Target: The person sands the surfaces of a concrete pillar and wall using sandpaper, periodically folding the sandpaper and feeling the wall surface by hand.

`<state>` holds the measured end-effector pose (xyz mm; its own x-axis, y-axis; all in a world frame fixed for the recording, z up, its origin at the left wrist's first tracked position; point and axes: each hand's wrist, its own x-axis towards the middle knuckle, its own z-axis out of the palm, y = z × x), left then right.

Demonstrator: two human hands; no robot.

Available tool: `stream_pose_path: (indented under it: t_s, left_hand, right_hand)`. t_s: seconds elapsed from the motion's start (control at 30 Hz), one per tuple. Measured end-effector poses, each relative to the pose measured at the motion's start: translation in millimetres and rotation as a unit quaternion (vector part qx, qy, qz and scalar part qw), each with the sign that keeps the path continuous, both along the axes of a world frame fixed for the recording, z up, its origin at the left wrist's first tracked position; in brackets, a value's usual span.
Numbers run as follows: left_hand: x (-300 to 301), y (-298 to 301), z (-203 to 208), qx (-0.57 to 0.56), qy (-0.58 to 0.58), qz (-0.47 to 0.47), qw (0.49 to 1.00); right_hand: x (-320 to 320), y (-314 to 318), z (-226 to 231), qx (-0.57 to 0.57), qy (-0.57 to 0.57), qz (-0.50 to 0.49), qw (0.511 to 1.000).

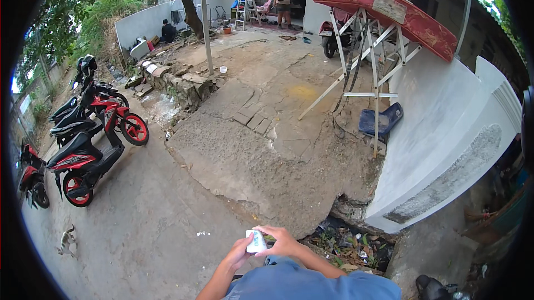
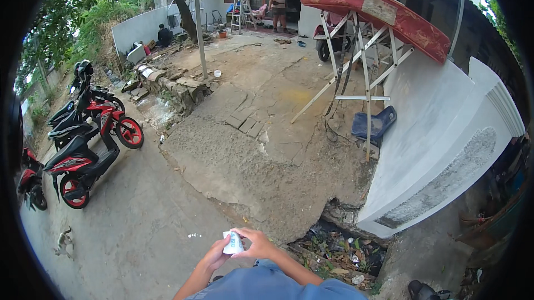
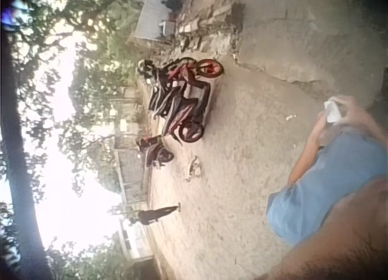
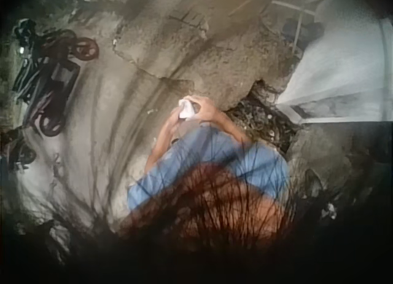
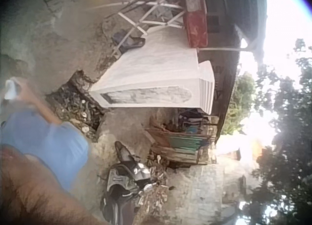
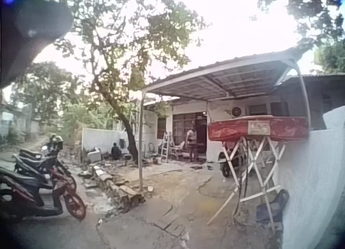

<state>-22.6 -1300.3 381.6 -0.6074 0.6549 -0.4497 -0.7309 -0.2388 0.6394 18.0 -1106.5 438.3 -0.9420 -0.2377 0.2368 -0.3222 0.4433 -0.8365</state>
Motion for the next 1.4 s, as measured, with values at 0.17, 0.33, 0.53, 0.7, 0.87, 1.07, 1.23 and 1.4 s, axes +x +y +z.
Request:
stream_pose_path:
  t_s: [0.17,0.33,0.53,0.7,0.87,1.07,1.23,1.4]
  left_hand:
    - [-51,32,11,0.035,0.006,0.009,0.999]
    - [-96,85,19,0.055,0.019,-0.006,0.998]
    - [-121,133,12,0.095,-0.054,-0.042,0.993]
    - [-133,163,8,0.060,-0.097,-0.088,0.990]
    - [-152,173,-9,0.080,-0.116,-0.148,0.979]
    - [-183,194,-5,0.044,-0.130,-0.213,0.967]
    - [-247,189,-22,0.070,-0.134,-0.211,0.966]
    - [-320,169,-5,0.090,-0.103,-0.225,0.965]
  right_hand:
    - [-61,28,9,-0.012,0.012,0.065,0.998]
    - [-96,75,13,-0.016,0.038,0.022,0.999]
    - [-105,114,-3,0.017,0.052,-0.057,0.997]
    - [-102,134,-22,0.038,-0.005,-0.119,0.992]
    - [-105,140,-17,0.040,-0.065,-0.163,0.984]
    - [-121,139,-21,0.062,-0.114,-0.237,0.963]
    - [-182,129,-22,0.090,-0.037,-0.268,0.959]
    - [-252,121,6,0.084,-0.041,-0.224,0.970]
